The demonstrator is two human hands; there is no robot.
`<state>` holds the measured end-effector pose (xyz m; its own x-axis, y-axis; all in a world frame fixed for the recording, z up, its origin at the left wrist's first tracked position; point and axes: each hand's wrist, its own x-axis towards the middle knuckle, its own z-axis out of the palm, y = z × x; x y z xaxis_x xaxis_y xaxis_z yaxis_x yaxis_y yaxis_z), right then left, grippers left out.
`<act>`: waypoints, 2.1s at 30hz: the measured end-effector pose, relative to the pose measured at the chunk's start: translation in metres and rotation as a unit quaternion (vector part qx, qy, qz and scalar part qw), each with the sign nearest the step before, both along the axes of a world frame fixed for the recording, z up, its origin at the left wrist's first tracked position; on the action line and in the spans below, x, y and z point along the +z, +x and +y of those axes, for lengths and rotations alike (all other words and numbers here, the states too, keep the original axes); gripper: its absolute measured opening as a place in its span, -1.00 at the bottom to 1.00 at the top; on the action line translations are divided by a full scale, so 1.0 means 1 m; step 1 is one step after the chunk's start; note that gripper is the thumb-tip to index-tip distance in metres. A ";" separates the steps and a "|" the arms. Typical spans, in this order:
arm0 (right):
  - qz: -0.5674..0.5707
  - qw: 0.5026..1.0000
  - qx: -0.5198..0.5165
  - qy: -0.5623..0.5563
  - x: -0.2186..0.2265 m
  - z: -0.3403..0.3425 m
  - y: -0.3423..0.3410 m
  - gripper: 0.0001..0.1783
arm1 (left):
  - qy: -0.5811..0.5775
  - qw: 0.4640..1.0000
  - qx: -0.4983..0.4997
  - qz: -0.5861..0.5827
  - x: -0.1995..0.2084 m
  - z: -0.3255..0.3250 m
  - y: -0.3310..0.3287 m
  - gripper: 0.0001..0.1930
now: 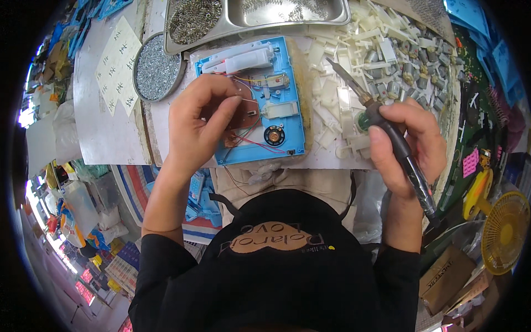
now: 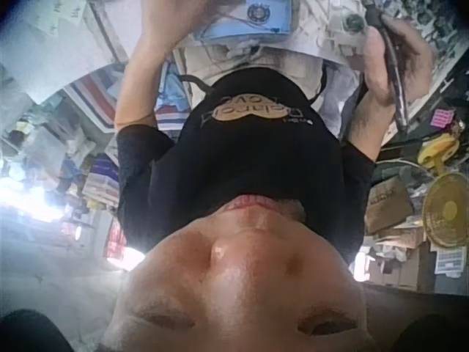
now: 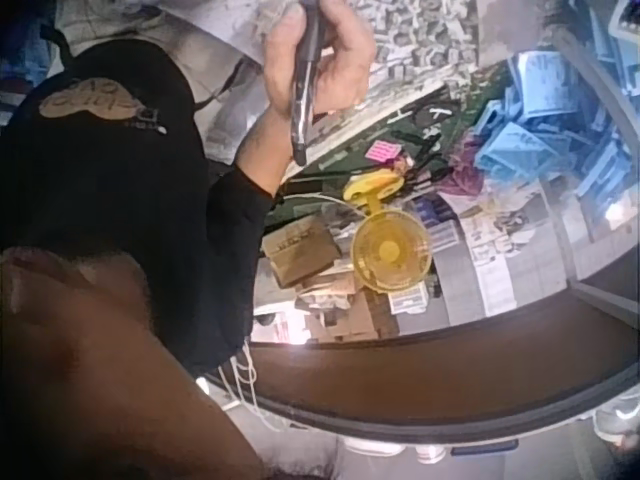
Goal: Assembling and soldering components for a light-blue plastic electronic device, possibly a toy or household gadget.
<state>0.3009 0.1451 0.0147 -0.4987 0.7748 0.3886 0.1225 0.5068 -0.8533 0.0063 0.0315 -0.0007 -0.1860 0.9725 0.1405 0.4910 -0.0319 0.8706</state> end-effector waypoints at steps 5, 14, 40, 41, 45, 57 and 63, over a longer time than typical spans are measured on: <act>0.008 0.999 0.042 0.010 -0.002 0.001 -0.012 -0.63 | 0.012 0.999 0.025 0.043 0.007 -0.010 0.009 -0.85; 0.011 0.999 0.052 0.002 -0.008 0.000 -0.009 -0.64 | 0.055 0.981 0.066 0.176 -0.001 -0.012 0.021 -0.80; 0.033 0.998 0.058 0.005 -0.010 0.000 -0.005 -0.65 | 0.005 0.856 -0.165 0.490 0.028 0.017 -0.012 -0.67; 0.035 0.998 0.060 0.010 -0.010 0.000 -0.006 -0.65 | -0.007 0.867 -0.166 0.469 0.027 0.017 -0.011 -0.67; 0.036 0.998 0.055 0.006 -0.011 -0.001 -0.006 -0.65 | -0.049 0.905 -0.128 0.402 0.022 0.007 0.002 -0.68; 0.029 0.996 0.083 0.028 -0.006 -0.002 -0.013 -0.65 | -0.098 0.978 0.013 0.182 0.017 -0.008 0.004 -0.84; 0.049 0.996 0.072 0.020 -0.002 -0.002 -0.014 -0.65 | -0.036 0.964 -0.045 0.259 0.022 0.000 0.021 -0.84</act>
<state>0.2869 0.1429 0.0127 -0.5613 0.6810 0.4702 -0.0370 0.5470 -0.8363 0.0277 0.0319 0.0217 -0.0235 0.9921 0.1231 0.8583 -0.0431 0.5113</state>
